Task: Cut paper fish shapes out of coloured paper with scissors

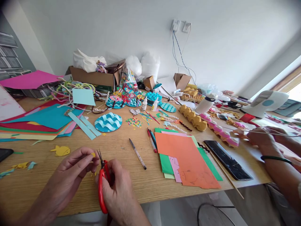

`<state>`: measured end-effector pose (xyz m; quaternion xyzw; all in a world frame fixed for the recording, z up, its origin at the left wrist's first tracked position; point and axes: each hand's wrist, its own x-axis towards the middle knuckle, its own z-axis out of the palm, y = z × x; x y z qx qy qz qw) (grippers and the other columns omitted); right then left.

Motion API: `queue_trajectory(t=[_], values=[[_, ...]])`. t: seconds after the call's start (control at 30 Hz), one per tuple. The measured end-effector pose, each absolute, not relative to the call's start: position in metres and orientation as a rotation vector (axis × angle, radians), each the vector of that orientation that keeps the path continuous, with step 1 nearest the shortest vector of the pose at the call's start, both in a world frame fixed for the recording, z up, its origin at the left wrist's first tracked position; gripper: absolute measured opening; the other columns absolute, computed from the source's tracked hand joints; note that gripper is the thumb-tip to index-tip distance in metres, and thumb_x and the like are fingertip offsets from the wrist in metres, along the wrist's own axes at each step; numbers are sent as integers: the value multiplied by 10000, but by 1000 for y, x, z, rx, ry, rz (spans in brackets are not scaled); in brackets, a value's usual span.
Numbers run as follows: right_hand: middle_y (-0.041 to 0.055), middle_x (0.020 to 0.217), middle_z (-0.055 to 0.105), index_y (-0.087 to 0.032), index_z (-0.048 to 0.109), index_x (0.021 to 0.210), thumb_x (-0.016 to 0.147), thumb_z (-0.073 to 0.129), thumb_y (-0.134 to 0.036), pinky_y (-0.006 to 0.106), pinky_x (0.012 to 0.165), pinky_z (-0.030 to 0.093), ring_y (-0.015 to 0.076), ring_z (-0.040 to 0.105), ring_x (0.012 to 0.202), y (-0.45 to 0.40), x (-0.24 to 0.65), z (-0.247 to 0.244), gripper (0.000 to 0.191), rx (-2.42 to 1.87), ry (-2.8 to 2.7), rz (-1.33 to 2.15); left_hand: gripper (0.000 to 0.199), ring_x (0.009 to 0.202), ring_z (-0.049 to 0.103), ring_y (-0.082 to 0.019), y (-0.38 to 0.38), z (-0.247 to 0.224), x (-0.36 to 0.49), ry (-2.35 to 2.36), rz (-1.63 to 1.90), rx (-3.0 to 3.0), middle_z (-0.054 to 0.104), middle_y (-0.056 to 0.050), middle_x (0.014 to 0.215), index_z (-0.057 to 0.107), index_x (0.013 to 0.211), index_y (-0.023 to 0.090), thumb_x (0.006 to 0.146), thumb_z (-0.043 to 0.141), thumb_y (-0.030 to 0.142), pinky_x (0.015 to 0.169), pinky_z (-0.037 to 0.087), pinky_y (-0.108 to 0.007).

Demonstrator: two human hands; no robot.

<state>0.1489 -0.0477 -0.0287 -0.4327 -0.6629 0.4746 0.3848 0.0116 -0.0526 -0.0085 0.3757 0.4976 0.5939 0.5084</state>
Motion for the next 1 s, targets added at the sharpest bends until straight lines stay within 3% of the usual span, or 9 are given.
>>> queue_trajectory(t=[1.0], values=[[-60, 540, 343, -193, 424, 638, 813, 481, -316, 224, 474, 233, 96, 294, 511, -51, 151, -28, 220, -1103, -1752, 1219, 124, 612, 536, -119, -56, -3, 6, 1078, 1268, 972, 614, 20, 630, 652, 666, 187, 776, 602, 215, 600, 449, -217]])
